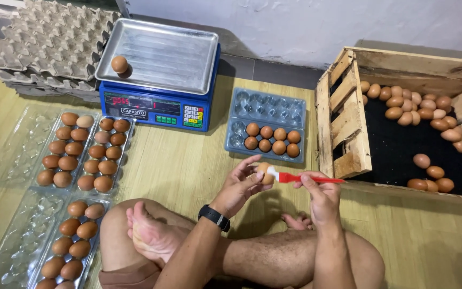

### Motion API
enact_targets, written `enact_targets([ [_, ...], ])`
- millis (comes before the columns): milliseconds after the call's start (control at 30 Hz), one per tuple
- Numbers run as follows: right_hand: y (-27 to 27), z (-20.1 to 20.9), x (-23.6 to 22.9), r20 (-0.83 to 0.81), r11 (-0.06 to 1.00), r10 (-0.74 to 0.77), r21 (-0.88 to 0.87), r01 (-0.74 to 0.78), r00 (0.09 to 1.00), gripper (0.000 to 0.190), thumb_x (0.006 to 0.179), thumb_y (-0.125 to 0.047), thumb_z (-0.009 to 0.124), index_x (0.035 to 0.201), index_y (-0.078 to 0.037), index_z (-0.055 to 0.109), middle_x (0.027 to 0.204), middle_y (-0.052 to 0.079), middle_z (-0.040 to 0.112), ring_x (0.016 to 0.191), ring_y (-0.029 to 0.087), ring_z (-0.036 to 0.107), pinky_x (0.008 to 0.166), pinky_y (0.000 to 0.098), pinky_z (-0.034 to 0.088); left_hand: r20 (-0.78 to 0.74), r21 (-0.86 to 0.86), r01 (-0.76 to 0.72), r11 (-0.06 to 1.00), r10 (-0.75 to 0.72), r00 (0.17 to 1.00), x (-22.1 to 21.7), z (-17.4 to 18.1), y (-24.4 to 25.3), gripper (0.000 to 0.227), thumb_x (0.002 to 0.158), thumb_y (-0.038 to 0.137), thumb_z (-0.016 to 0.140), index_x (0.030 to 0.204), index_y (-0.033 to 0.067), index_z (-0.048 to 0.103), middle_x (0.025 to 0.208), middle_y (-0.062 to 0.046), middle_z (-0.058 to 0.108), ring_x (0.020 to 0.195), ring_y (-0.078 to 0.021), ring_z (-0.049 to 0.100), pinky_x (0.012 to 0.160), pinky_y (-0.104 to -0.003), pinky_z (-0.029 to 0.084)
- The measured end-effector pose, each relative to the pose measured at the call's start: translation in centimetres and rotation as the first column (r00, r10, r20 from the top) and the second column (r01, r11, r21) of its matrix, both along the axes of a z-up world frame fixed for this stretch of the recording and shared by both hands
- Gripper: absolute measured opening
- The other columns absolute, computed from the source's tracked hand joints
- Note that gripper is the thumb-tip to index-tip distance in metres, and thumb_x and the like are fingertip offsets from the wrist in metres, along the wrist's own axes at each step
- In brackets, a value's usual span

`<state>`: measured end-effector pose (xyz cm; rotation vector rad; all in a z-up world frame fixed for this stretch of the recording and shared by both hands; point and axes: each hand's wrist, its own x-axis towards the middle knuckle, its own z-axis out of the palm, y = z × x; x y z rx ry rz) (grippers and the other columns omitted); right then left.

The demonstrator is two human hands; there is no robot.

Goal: Sorting, cleaning with a brush, weighing, and packing eggs from a wooden crate into plastic cartons.

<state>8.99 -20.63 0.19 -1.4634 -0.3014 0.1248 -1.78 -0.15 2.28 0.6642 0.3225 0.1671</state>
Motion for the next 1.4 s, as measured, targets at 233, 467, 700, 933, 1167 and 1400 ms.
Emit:
enact_targets([
  [233,1.7,3.0,-2.0,0.082,0.997,-0.005,-0.074,0.011,0.997,0.018,0.097,-0.015,0.077,0.104,0.002,0.079,0.076,0.022,0.077,0.078,0.022,0.075,0.084,0.0330,0.058,-0.014,-0.024,-0.054,0.998,0.053,0.998,0.8,-2.2,0.4,0.046,0.093,0.002,0.081,0.135,0.0033,0.063,0.114,-0.012,0.064,0.097,-0.0264,0.076,0.096,-0.049,0.068],
  [467,1.8,3.3,-2.1,0.092,0.987,-0.100,-0.117,0.110,0.991,0.021,0.100,-0.019,0.076,0.111,-0.001,0.079,0.083,0.021,0.079,0.082,0.019,0.074,0.085,0.0305,0.059,-0.025,-0.099,-0.065,0.993,0.063,0.998,0.8,-1.6,0.5,0.041,0.096,0.009,0.081,0.128,0.0029,0.056,0.114,-0.015,0.070,0.100,-0.0311,0.079,0.097,-0.050,0.068],
  [700,1.9,2.8,-2.0,0.110,0.983,-0.136,-0.107,0.148,0.985,0.020,0.100,-0.018,0.077,0.112,-0.001,0.079,0.084,0.020,0.080,0.083,0.019,0.076,0.084,0.0297,0.059,-0.042,-0.097,-0.056,0.994,0.052,0.998,1.1,-2.7,0.5,0.038,0.097,0.014,0.081,0.125,-0.0004,0.060,0.111,-0.018,0.077,0.097,-0.0298,0.081,0.097,-0.050,0.068],
  [933,2.3,3.1,-3.3,0.078,0.989,-0.021,-0.142,0.032,0.997,0.015,0.095,-0.015,0.081,0.104,-0.003,0.082,0.079,0.022,0.080,0.080,0.021,0.076,0.084,0.0356,0.060,-0.081,-0.037,-0.074,0.997,0.071,0.994,1.5,-4.5,0.6,0.042,0.096,0.018,0.084,0.126,0.0018,0.060,0.108,-0.014,0.076,0.091,-0.0248,0.081,0.088,-0.040,0.070],
  [1167,2.1,3.1,-3.0,0.100,0.982,-0.073,-0.165,0.089,0.992,0.016,0.094,-0.016,0.081,0.104,-0.004,0.082,0.081,0.018,0.080,0.081,0.018,0.073,0.086,0.0339,0.060,-0.074,-0.044,-0.084,0.995,0.081,0.994,2.0,-2.9,0.5,0.041,0.095,0.017,0.085,0.123,0.0008,0.060,0.105,-0.012,0.074,0.091,-0.0252,0.081,0.089,-0.040,0.069],
  [1400,1.1,2.1,-1.7,0.243,0.983,-0.054,-0.160,0.095,0.969,0.008,0.110,-0.008,0.074,0.114,-0.002,0.076,0.095,0.018,0.077,0.088,0.018,0.071,0.088,0.0311,0.057,0.021,-0.059,-0.155,0.986,0.156,0.988,2.3,-6.0,-0.3,0.044,0.093,0.020,0.090,0.122,0.0019,0.062,0.103,-0.009,0.070,0.089,-0.0232,0.078,0.086,-0.041,0.068],
])
